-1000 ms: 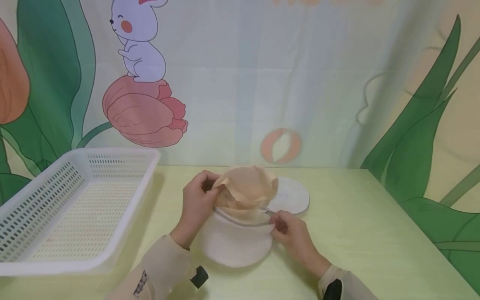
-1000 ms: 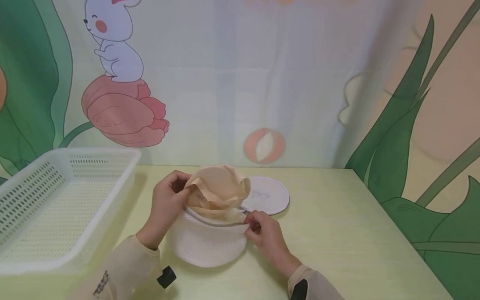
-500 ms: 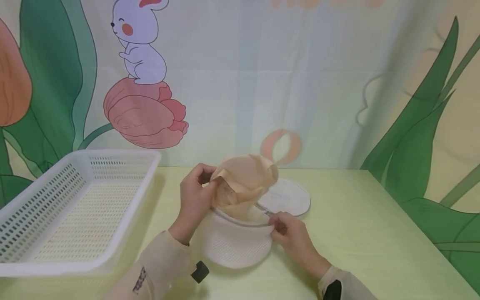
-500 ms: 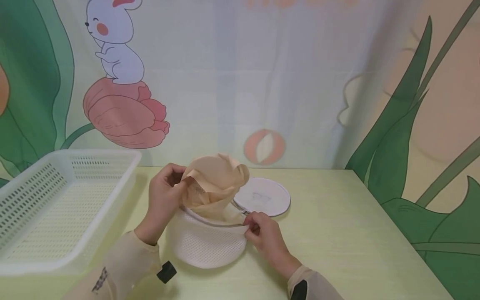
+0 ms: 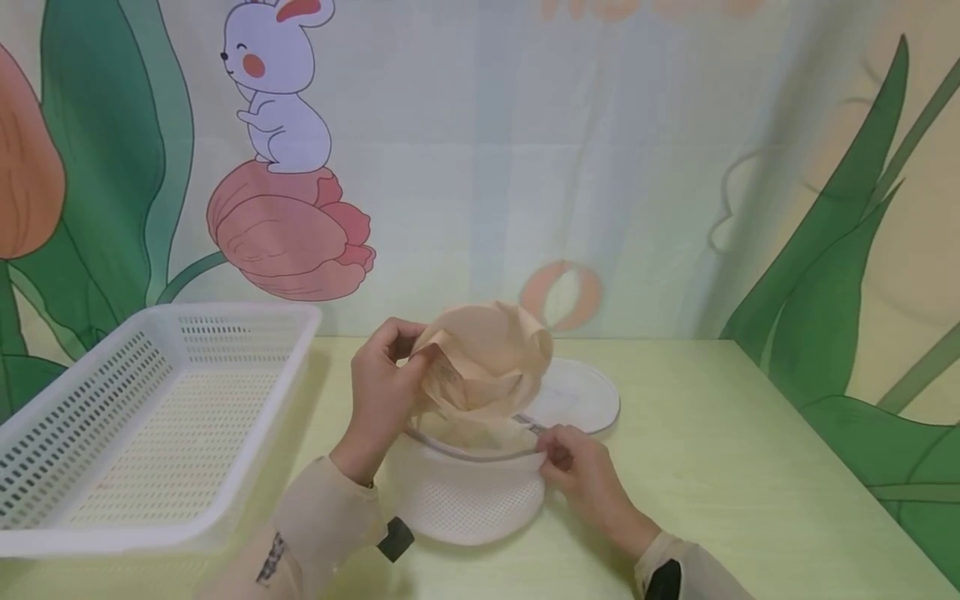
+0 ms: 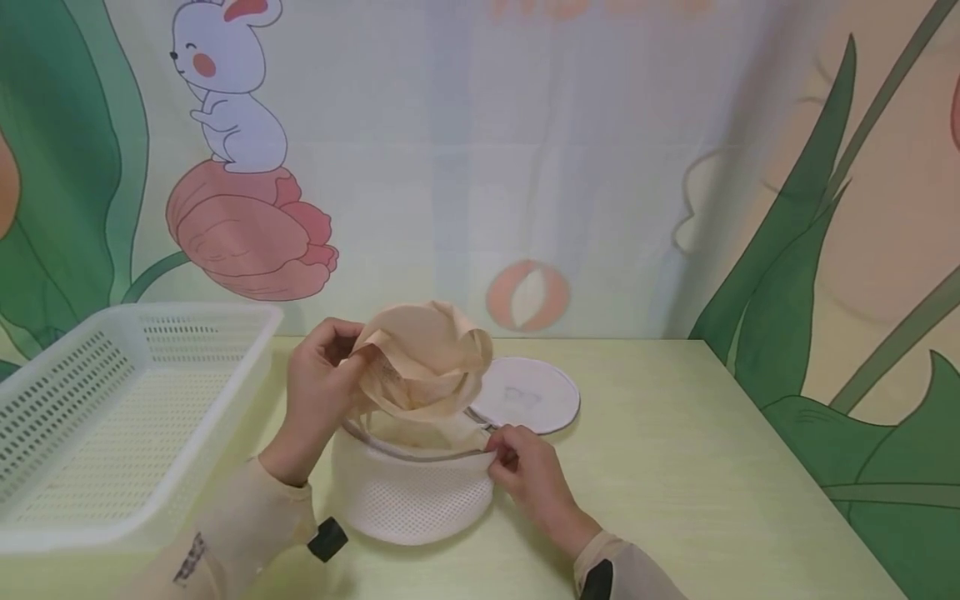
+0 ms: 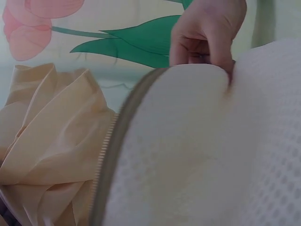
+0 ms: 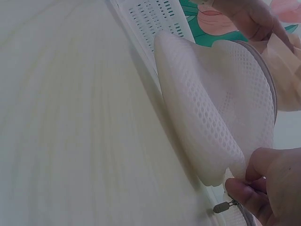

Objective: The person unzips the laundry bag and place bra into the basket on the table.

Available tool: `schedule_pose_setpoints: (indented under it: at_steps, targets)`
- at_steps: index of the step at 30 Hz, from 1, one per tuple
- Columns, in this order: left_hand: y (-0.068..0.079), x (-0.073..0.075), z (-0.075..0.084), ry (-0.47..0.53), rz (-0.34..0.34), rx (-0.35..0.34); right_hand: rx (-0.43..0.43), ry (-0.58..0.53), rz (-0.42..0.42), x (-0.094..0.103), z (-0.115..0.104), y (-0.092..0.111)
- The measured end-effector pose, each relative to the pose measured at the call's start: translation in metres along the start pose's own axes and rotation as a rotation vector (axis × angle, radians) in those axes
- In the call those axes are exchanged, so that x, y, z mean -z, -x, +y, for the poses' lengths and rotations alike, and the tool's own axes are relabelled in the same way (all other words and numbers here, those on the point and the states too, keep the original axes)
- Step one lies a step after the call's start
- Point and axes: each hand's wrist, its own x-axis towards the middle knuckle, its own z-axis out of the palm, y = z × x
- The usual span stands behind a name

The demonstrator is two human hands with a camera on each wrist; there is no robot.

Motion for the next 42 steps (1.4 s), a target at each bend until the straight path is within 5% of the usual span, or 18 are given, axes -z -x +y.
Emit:
schedule_pose_setpoints:
  at_steps: [17,23,42]
  targets:
    - [-0.018,0.024,0.039,-0.04,0.006,-0.114,-0.051,0.003,-0.022,-0.001,0.004,-0.006]
    - [-0.031,0.035,0.052,-0.144,-0.034,-0.141,-0.069,0.022,-0.002,0.002,0.008,-0.006]
    - [-0.099,0.108,0.048,-0.469,-0.159,-0.06,-0.132,-0.002,-0.001,-0.01,0.011,-0.012]
